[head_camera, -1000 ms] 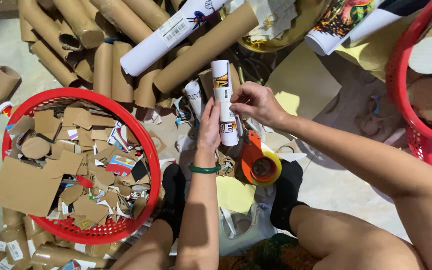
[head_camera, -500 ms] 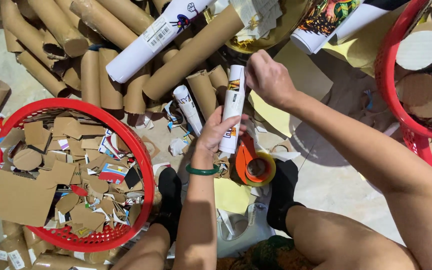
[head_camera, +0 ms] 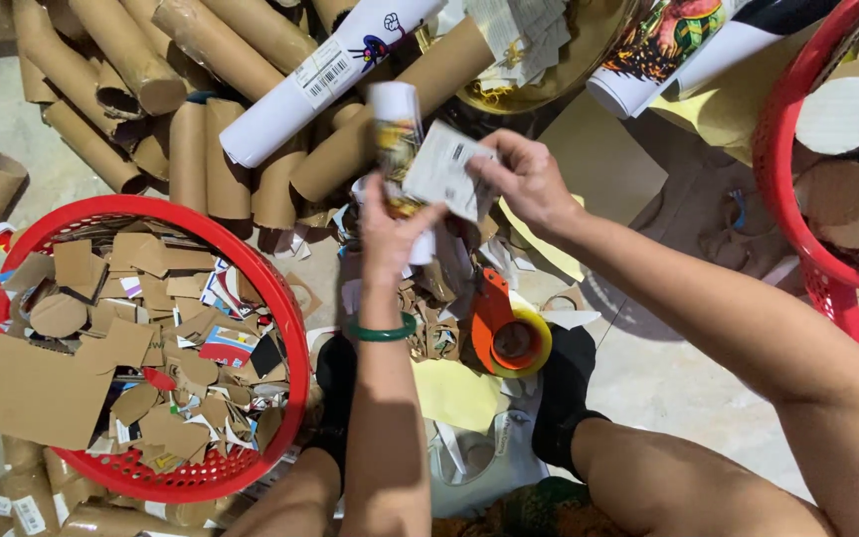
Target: The person rolls yellow paper into cardboard tubes, inserts rolled posters into larger tubes, and applies tape and labels to secure them.
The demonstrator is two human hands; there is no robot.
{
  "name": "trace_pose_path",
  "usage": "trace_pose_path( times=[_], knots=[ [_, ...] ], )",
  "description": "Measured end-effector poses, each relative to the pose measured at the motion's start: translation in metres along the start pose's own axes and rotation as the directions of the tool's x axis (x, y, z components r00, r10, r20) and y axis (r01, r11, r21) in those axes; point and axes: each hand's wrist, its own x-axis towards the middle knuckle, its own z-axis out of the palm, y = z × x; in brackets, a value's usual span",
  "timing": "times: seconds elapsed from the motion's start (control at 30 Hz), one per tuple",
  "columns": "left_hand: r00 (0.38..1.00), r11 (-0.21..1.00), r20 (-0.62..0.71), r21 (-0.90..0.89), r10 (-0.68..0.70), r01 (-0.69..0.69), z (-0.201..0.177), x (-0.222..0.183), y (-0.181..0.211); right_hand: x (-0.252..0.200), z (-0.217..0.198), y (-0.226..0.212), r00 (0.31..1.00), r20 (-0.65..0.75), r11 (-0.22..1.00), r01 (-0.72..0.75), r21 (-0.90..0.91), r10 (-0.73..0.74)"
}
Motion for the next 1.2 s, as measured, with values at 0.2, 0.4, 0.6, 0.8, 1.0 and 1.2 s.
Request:
trace_pose_path(
  times=[0.2, 0.4, 0.6, 0.8, 1.0, 1.2],
  knots=[
    [0.943, 0.663, -0.165, 0.745, 0.290, -0.074, -0.032, 0.058, 0.032, 0.007, 0.000, -0.004, 0.988, -0.032, 0.898, -0.121, 0.422, 0.149],
    [0.879, 0.544, -0.129, 0.823, 0.459, -0.163, -0.033, 0.071, 0.004, 0.000, 0.005, -0.017, 0.966, 0.143, 0.768, -0.259, 0.586, 0.216],
    [0.940, 0.593, -0.193, 0.805, 0.282, -0.013, -0.031, 0.063, 0.021, 0.001, -0.006, -0.008, 0.961, 0.072, 0.776, -0.260, 0.575, 0.269],
    [0.883, 0.546, -0.155, 0.828, 0.443, -0.129, -0.035, 0.057, 0.017, -0.005, -0.010, 0.001, 0.951, 0.047, 0.766, -0.274, 0.581, 0.305],
    [0.926, 0.920, -0.173, 0.271, 0.335, -0.282, 0.031, 0.006, 0.033, -0.006, -0.010, -0.002, 0.960, 0.021, 0.777, -0.239, 0.582, 0.280],
    [0.944, 0.960, -0.196, 0.143, 0.265, -0.240, 0.057, -0.010, 0.067, -0.011, 0.001, -0.032, 0.938, 0.134, 0.714, -0.332, 0.617, 0.320]
  ],
)
